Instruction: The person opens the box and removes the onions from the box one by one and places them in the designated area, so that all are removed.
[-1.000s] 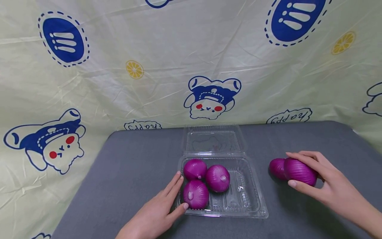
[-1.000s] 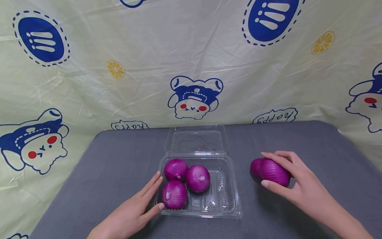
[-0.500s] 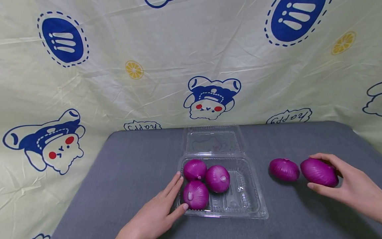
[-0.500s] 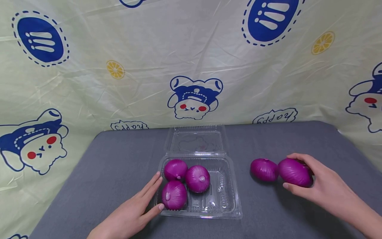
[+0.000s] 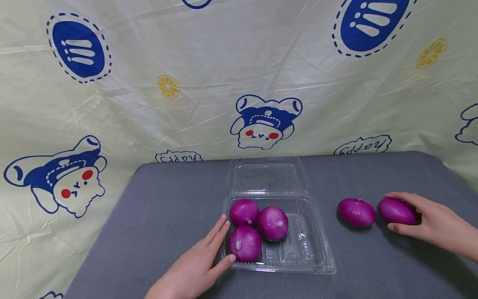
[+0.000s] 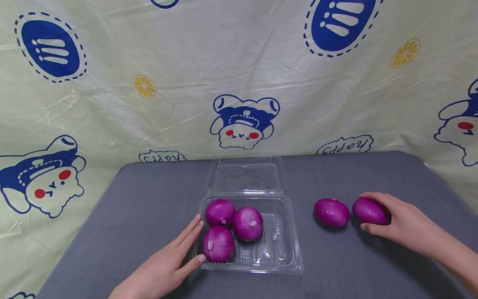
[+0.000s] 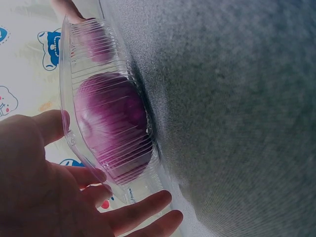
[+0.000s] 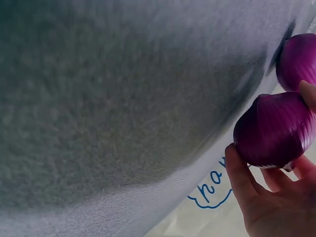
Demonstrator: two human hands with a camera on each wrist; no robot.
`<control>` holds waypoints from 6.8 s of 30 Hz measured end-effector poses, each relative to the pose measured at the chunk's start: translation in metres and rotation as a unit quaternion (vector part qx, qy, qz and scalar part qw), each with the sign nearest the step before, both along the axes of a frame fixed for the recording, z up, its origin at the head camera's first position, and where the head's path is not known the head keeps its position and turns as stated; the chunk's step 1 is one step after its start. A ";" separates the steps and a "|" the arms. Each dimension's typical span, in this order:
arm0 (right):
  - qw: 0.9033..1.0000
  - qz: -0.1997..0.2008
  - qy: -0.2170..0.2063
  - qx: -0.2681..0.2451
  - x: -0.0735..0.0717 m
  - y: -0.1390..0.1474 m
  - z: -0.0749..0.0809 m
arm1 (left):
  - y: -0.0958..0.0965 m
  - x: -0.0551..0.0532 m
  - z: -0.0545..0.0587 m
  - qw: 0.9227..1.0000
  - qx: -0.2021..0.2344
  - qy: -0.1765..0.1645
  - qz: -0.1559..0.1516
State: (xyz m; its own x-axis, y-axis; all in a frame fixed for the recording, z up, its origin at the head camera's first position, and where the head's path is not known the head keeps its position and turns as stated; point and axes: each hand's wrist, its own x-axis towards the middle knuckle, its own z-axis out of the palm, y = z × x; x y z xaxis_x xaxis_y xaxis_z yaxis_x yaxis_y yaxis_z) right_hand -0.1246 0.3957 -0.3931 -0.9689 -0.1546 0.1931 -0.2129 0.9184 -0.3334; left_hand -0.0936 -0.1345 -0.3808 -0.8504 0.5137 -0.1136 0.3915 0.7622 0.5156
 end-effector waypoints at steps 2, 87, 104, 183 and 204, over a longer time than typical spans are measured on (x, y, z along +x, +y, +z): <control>1.000 0.000 -0.019 0.000 -0.004 0.002 -0.001 | 0.000 0.000 0.000 1.000 -0.003 -0.003 0.000; 0.971 0.232 0.003 -0.058 0.002 -0.165 0.026 | 0.000 -0.004 -0.001 1.000 -0.007 -0.017 0.000; 0.957 0.271 -0.062 -0.082 -0.009 -0.192 0.017 | 0.000 -0.002 -0.002 1.000 -0.004 -0.008 0.000; 0.958 0.197 -0.069 -0.195 -0.008 -0.207 0.021 | 0.004 -0.002 -0.002 1.000 -0.014 -0.018 0.013; 0.972 0.139 -0.020 -0.188 0.023 -0.178 0.026 | 0.002 0.001 -0.002 1.000 -0.005 0.008 0.007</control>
State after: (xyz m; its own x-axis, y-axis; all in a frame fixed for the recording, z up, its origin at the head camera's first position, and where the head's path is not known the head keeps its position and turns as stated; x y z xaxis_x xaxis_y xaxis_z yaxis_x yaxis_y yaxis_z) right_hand -0.1015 0.2174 -0.3667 -0.9080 -0.3370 0.2491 -0.4148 0.6387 -0.6481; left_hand -0.0927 -0.1325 -0.3824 -0.8596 0.5002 -0.1044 0.3890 0.7731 0.5010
